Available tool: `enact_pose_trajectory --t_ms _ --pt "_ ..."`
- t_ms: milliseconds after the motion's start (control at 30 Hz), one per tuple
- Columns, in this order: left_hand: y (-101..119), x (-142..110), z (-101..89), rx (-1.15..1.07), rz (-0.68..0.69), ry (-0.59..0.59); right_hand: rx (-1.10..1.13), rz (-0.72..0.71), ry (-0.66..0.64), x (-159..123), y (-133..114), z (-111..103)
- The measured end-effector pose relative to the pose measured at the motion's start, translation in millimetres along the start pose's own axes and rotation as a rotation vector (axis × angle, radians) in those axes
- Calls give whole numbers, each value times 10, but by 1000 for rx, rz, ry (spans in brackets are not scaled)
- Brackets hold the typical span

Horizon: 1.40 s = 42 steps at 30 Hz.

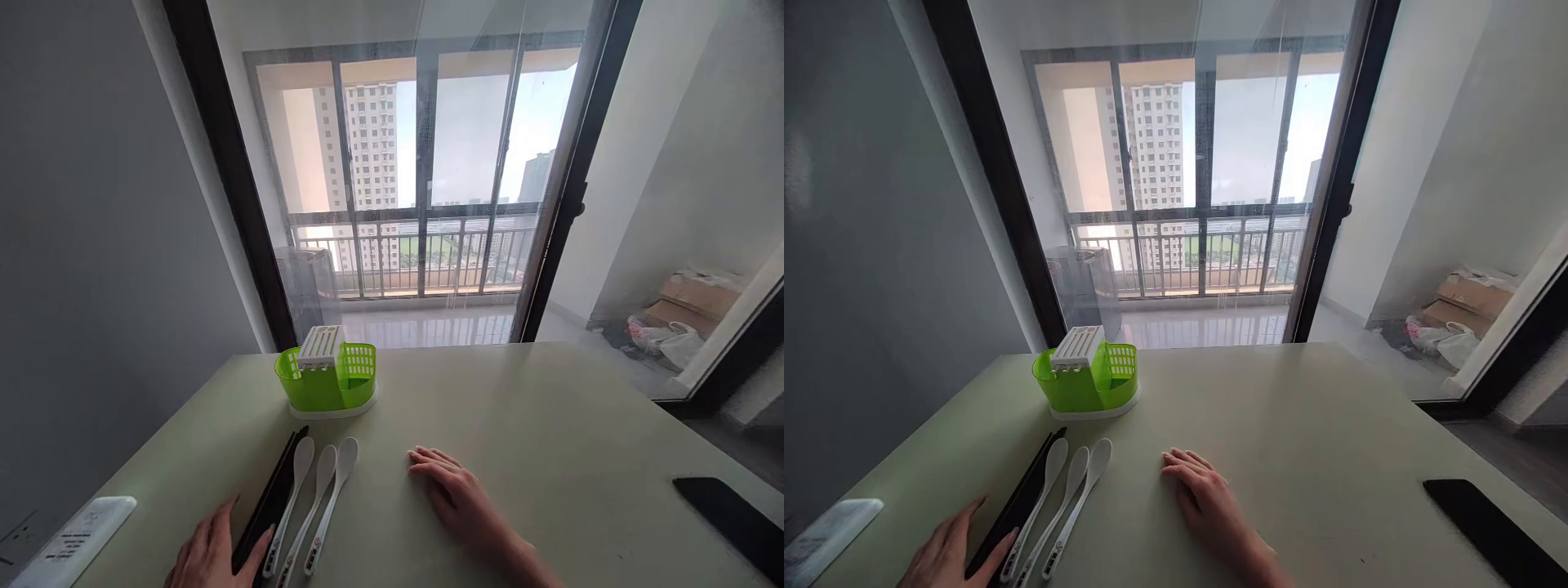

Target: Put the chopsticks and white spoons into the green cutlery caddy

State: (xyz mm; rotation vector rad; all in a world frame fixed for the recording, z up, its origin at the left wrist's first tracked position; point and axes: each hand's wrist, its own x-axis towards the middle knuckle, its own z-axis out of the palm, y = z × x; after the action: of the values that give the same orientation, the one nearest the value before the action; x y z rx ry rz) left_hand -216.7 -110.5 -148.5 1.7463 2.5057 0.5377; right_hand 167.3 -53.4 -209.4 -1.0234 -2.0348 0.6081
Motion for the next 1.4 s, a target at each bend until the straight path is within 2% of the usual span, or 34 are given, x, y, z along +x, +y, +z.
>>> enact_pose_trajectory --t_ms 233,433,800,1100,1267,1400 --pt "103 87 -41 47 30 -52 12 12 14 1 -23 1" --pt "73 137 -45 100 54 -91 23 6 24 0 -7 8" --pt "-38 457 -314 186 32 -223 35 9 22 5 -20 1" --pt "240 501 -582 344 52 -295 26 29 16 -1 -29 0" --pt "316 525 -613 420 69 -322 24 29 -2 -1 -15 2" --pt "270 542 -587 422 102 -323 7 29 -7 6 -27 -5"
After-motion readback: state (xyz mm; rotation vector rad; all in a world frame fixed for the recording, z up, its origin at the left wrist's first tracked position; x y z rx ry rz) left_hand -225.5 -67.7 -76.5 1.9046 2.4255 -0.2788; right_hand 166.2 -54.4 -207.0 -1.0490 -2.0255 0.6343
